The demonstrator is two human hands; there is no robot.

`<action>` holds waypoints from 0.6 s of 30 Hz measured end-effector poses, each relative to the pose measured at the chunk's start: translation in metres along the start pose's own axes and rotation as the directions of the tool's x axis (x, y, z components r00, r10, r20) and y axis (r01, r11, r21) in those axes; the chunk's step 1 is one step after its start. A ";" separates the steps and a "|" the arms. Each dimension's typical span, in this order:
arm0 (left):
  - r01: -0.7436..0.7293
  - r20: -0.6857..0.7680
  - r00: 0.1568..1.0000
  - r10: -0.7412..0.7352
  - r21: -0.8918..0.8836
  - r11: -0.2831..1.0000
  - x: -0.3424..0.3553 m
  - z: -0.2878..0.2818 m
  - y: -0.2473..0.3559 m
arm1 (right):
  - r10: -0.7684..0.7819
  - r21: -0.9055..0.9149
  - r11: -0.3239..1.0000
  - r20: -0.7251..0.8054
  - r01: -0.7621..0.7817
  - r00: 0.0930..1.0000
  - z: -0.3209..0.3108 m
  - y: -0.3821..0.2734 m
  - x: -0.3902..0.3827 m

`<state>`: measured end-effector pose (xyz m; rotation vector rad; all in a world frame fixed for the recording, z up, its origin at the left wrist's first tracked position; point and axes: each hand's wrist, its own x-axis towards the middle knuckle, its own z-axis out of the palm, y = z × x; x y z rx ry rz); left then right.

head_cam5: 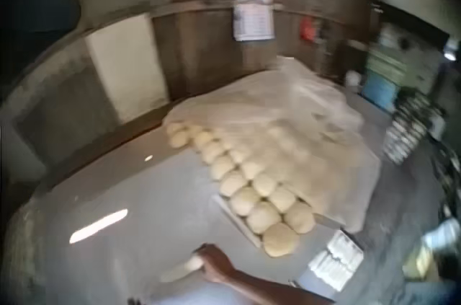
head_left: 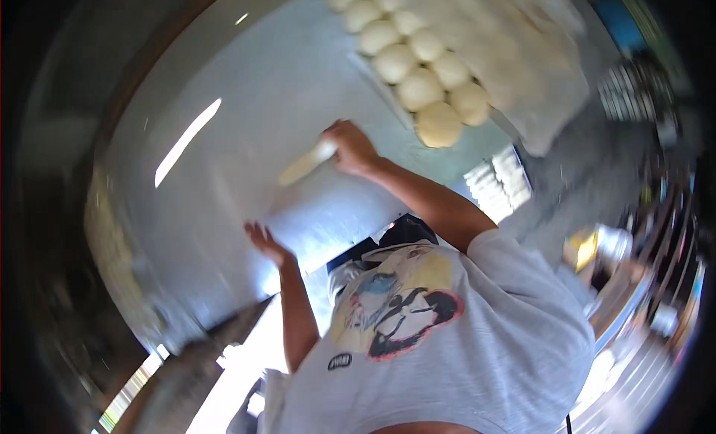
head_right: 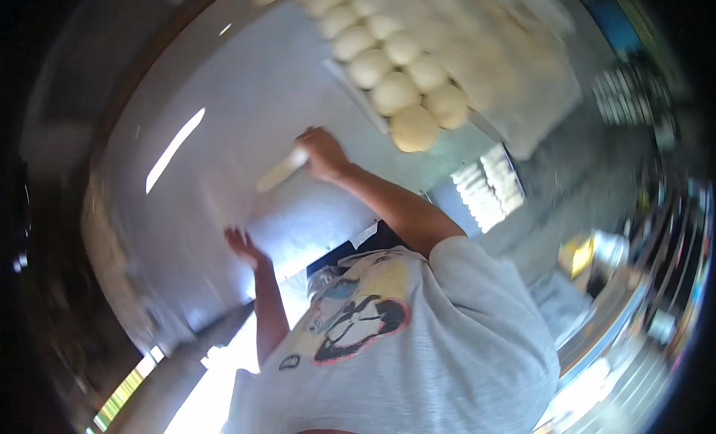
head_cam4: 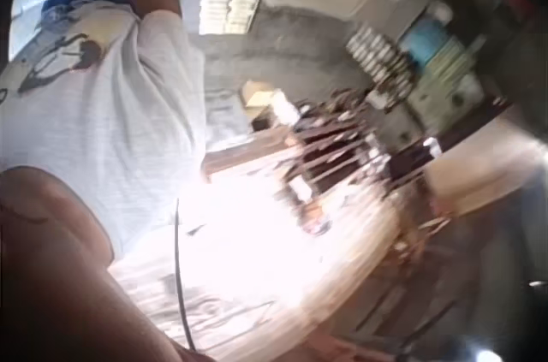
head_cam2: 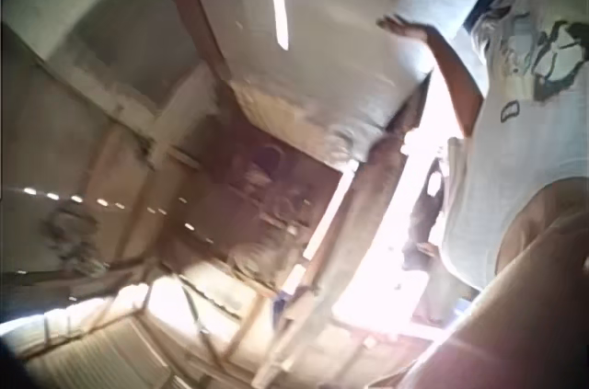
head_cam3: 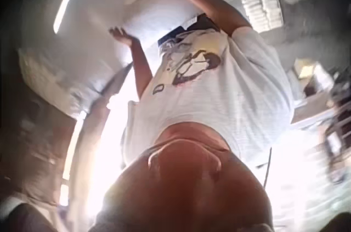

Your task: The person flattens dough balls with a rolling pin, rolls them into loaves, and places them onto a metal tray. The person then covers the remaining dough with a plastic sheet and transfers the loaves into baking pans.

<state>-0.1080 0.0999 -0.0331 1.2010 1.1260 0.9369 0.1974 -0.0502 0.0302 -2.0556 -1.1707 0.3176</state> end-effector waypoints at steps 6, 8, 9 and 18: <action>0.033 0.001 0.999 -0.034 0.108 0.994 0.032 0.060 0.059 | 0.011 -0.008 1.000 0.356 -0.009 0.934 0.012 -0.047 -0.025; -0.062 0.232 0.972 0.026 0.150 0.987 0.049 0.101 0.062 | 0.032 0.123 0.991 0.198 -0.057 0.980 -0.017 -0.086 -0.064; -0.084 0.381 0.924 0.029 0.127 0.988 0.055 0.125 0.058 | 0.047 0.209 0.975 0.113 -0.070 0.993 -0.037 -0.109 -0.089; -0.818 0.849 0.419 0.323 0.199 0.539 -0.030 0.391 -0.022 | 0.824 0.287 0.564 -0.247 -0.774 0.509 -0.189 -0.190 -0.323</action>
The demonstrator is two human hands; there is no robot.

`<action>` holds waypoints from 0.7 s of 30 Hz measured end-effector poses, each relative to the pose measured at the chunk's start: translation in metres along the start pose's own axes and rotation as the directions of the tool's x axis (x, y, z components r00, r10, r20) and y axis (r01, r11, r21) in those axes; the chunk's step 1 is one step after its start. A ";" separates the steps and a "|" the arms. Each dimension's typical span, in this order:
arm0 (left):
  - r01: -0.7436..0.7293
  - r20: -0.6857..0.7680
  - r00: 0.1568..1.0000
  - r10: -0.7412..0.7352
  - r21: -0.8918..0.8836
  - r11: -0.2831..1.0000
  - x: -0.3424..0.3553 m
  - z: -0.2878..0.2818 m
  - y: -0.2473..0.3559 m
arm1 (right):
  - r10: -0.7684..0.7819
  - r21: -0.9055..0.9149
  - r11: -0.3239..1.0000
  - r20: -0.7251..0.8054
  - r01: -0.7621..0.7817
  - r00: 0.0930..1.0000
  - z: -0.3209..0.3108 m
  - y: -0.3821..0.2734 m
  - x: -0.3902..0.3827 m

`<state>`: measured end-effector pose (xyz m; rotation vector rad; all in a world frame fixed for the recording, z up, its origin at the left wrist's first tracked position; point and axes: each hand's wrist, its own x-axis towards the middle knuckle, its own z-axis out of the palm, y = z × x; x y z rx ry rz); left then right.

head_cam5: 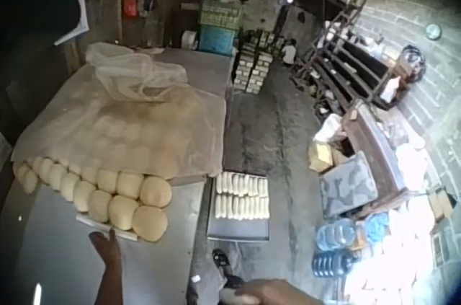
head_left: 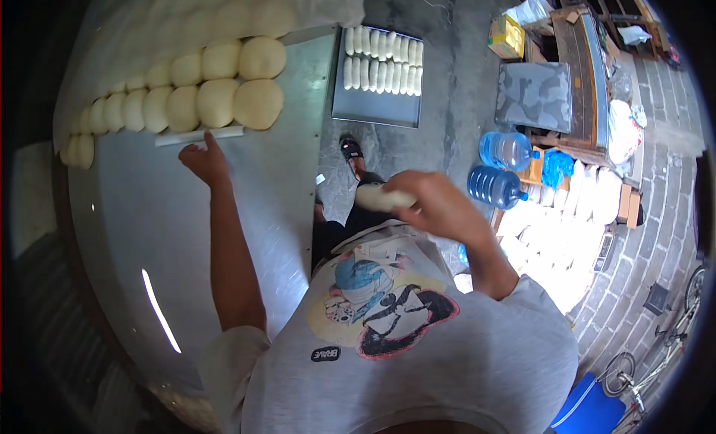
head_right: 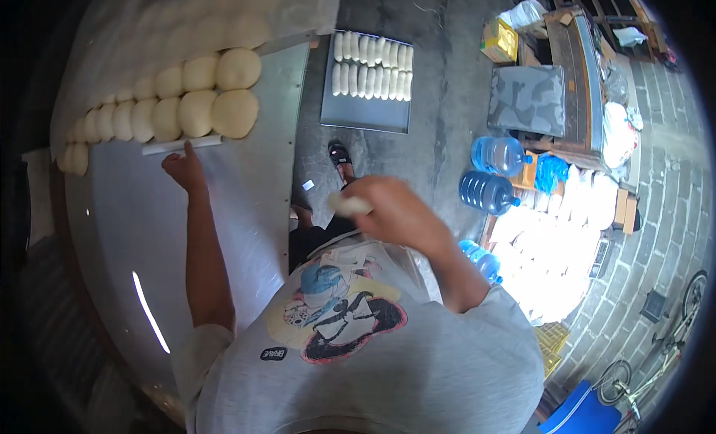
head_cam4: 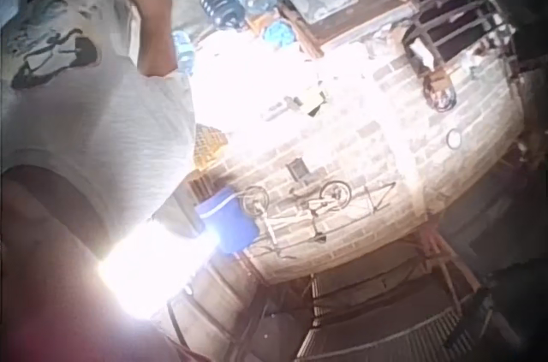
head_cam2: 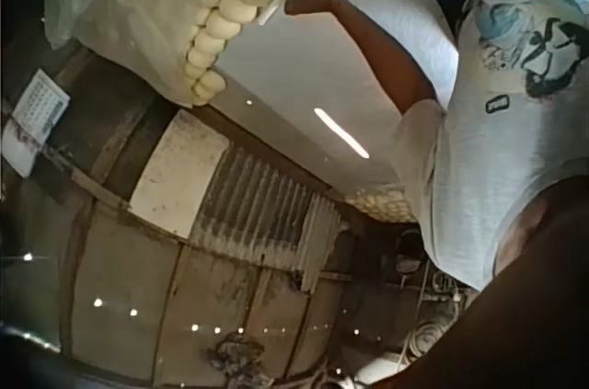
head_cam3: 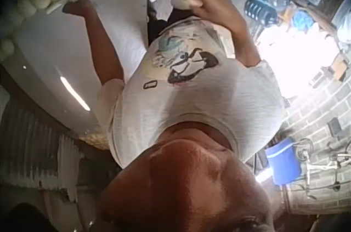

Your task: The person flattens dough balls with a rolling pin, rolls them into loaves, and places them onto a metal tray. The person then covers the remaining dough with a plastic sheet and transfers the loaves into baking pans.

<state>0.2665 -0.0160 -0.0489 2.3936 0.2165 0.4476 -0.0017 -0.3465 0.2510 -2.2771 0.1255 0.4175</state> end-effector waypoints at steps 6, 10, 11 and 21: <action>0.232 0.088 0.958 -0.272 0.316 0.920 0.012 0.019 -0.007 | 0.336 -0.134 0.900 -0.389 -0.414 0.858 -0.020 0.273 0.040; 0.227 0.080 0.971 -0.227 0.014 0.974 -0.016 0.042 -0.008 | 0.552 -0.253 0.614 -0.540 -0.748 0.636 0.059 0.513 0.051; 0.219 0.125 0.968 -0.218 0.006 0.976 -0.031 0.061 0.001 | 0.707 -0.305 0.471 -0.431 -0.828 0.561 0.076 0.553 0.028; 0.726 0.204 0.684 -0.700 -0.099 0.681 -0.084 -0.054 -0.014 | 0.029 0.017 0.998 0.671 -0.054 0.741 0.120 0.337 0.131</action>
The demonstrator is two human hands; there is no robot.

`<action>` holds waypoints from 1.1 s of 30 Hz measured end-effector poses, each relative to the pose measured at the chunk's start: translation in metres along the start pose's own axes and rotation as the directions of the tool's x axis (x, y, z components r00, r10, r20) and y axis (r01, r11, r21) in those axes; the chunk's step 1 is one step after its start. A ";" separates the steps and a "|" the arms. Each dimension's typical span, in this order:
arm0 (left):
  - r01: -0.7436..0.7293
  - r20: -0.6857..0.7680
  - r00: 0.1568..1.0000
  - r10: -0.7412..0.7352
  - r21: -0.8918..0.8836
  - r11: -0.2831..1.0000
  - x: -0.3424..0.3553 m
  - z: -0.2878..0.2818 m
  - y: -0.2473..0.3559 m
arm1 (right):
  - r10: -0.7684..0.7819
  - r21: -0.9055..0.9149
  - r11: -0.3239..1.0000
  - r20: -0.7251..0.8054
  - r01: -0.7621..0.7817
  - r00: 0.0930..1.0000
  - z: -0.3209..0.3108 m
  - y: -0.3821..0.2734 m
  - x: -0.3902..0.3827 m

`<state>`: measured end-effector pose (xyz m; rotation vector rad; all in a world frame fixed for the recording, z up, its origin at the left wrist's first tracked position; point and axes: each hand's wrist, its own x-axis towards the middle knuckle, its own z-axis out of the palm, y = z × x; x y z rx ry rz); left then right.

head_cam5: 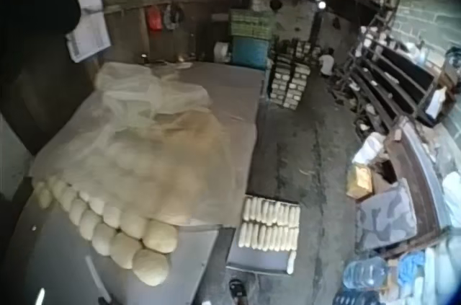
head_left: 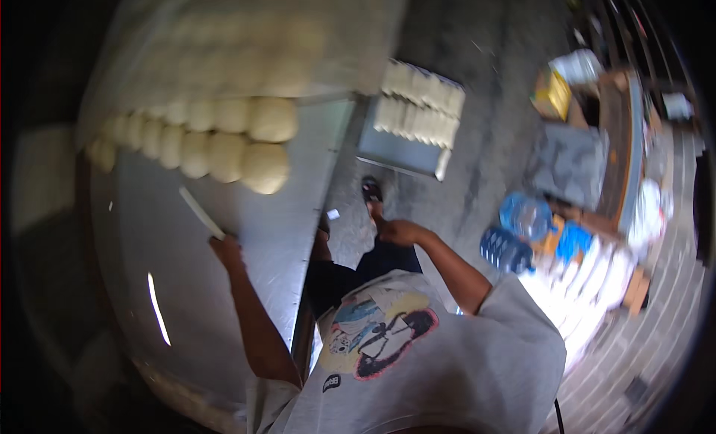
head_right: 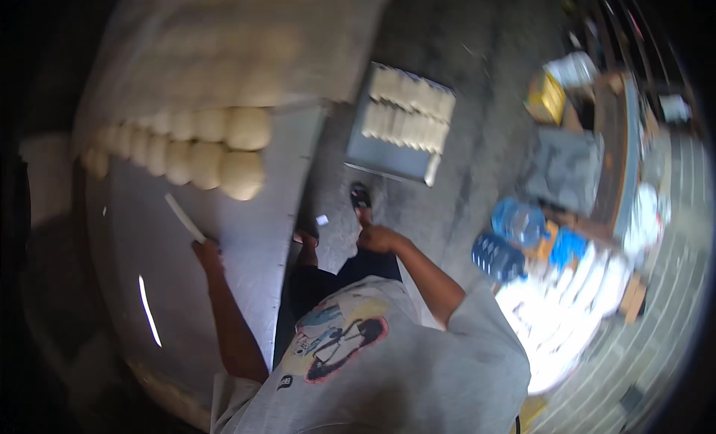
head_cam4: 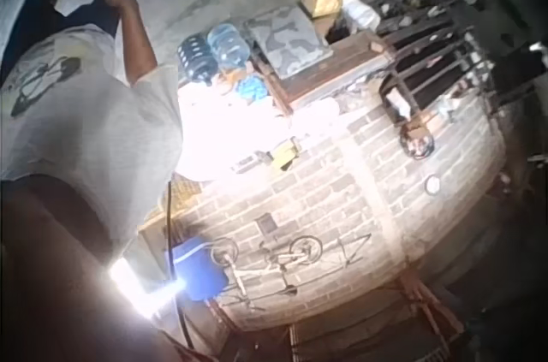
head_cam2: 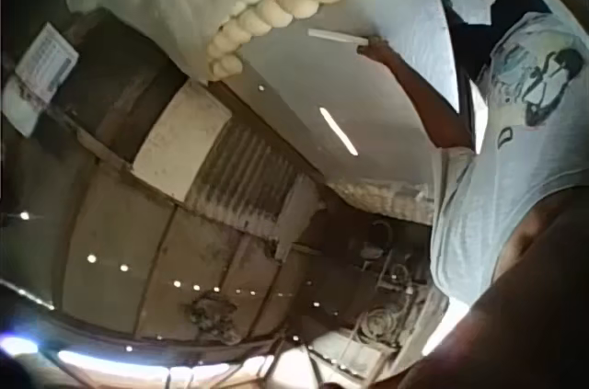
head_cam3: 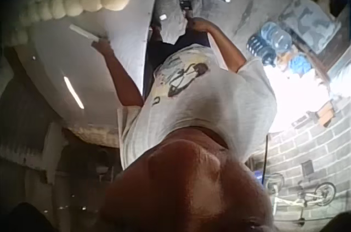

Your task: The person flattens dough balls with a rolling pin, rolls them into loaves, and places them onto a metal tray. The person then covers the remaining dough with a plastic sheet and transfers the loaves into baking pans.

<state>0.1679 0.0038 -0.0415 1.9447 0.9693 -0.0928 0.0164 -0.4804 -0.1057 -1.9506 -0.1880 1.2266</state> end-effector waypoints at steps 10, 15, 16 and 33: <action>-0.161 -0.433 0.894 -0.114 -0.549 0.820 -0.003 -0.152 -0.087 | -0.441 0.667 0.706 0.150 0.239 0.885 -0.050 -0.519 0.262; -0.303 -0.437 0.860 0.262 -0.026 0.953 -0.011 -0.145 -0.132 | -0.103 0.767 0.556 -0.321 0.322 0.942 -0.038 -0.667 0.564; -0.310 -0.452 0.858 0.244 -0.076 0.948 -0.013 -0.144 -0.126 | 0.016 0.844 0.415 -0.380 0.339 0.925 -0.046 -0.705 0.608; -0.340 -0.506 0.840 0.198 -0.204 0.918 -0.007 -0.156 -0.104 | -0.074 0.995 0.072 0.072 -0.066 0.995 0.010 -0.514 0.163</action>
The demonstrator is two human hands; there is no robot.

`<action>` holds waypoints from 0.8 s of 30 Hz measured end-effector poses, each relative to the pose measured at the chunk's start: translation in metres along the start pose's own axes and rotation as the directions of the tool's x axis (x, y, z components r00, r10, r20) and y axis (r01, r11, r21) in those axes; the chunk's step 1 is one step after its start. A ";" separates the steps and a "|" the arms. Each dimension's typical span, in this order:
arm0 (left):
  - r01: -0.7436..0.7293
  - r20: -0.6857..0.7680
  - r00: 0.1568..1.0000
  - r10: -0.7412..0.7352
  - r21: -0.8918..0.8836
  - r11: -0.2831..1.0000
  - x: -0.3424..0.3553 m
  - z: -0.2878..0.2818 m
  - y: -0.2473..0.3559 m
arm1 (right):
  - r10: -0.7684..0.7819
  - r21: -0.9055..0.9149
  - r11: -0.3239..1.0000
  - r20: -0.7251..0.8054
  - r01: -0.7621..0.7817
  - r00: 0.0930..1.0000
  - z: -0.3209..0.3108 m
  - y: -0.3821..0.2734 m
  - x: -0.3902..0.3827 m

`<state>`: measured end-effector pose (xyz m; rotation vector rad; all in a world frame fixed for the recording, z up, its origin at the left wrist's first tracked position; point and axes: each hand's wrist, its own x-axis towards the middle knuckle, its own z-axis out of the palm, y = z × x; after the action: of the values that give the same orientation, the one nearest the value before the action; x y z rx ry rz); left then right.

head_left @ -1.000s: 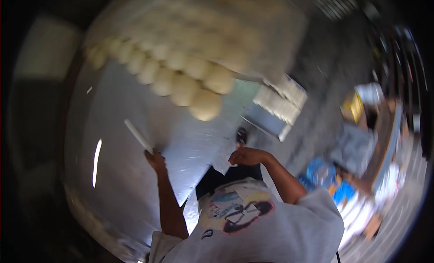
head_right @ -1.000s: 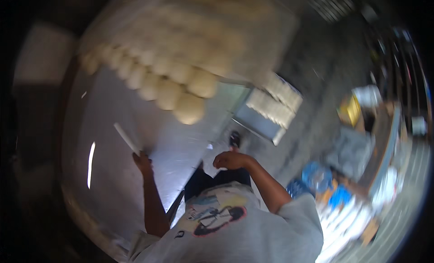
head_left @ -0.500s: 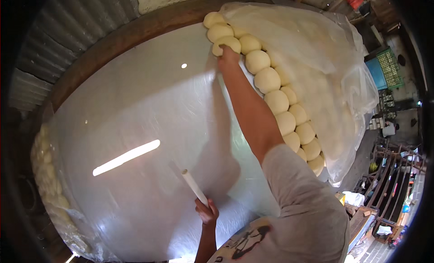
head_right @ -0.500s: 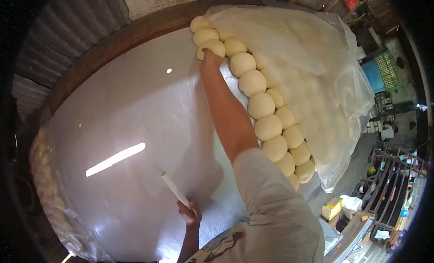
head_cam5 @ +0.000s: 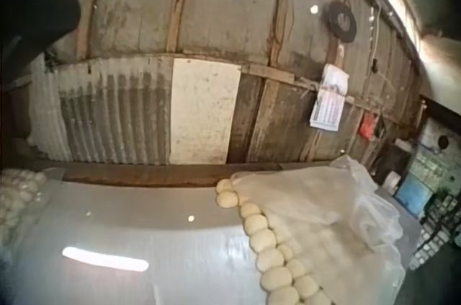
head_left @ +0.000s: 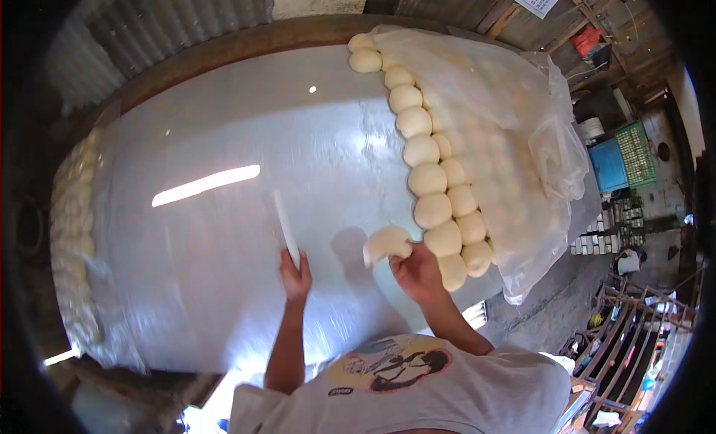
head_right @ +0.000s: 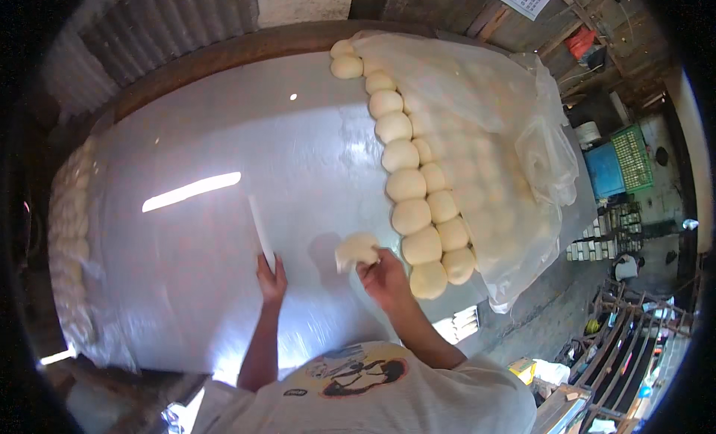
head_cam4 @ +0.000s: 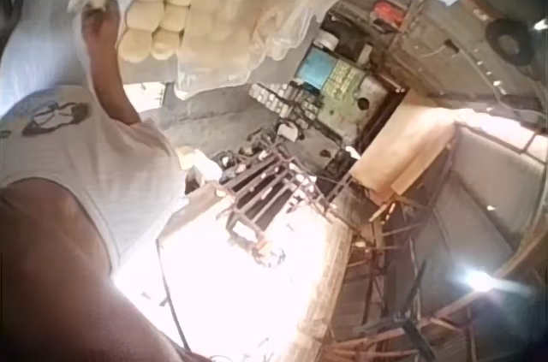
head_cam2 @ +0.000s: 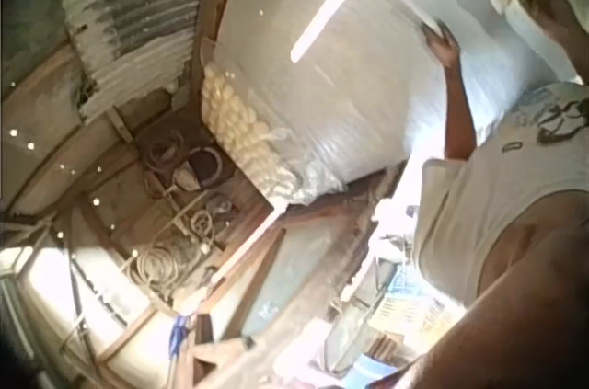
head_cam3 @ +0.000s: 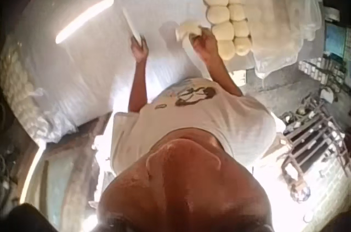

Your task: The person flattens dough balls with a rolling pin, rolls them into loaves, and places them onto a metal tray. The person then covers the remaining dough with a plastic sheet and transfers the loaves into baking pans.

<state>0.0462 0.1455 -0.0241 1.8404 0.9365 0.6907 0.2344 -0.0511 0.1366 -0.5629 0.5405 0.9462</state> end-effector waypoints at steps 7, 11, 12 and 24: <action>0.071 -0.071 0.993 -0.096 -0.289 0.955 -0.043 -0.020 0.072 | 0.047 -0.040 0.998 0.236 -0.039 0.971 -0.034 0.054 -0.061; -0.243 -0.163 0.947 0.276 0.199 0.949 -0.056 -0.044 0.095 | 0.085 -0.630 0.775 0.012 -0.058 0.996 -0.095 0.074 -0.014; -0.281 -0.037 0.952 0.304 0.297 0.913 -0.060 -0.052 0.095 | -0.038 -0.849 0.520 -0.135 -0.096 0.990 -0.092 0.074 -0.025; -0.259 0.161 0.961 0.226 0.810 0.526 0.076 0.016 0.013 | -0.177 -0.327 -0.923 0.831 0.204 0.527 -0.038 0.049 0.174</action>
<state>0.1050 0.1976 -0.0137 2.8745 1.0888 0.3675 0.2686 0.0500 -0.0142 -2.4891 -1.3282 -0.2648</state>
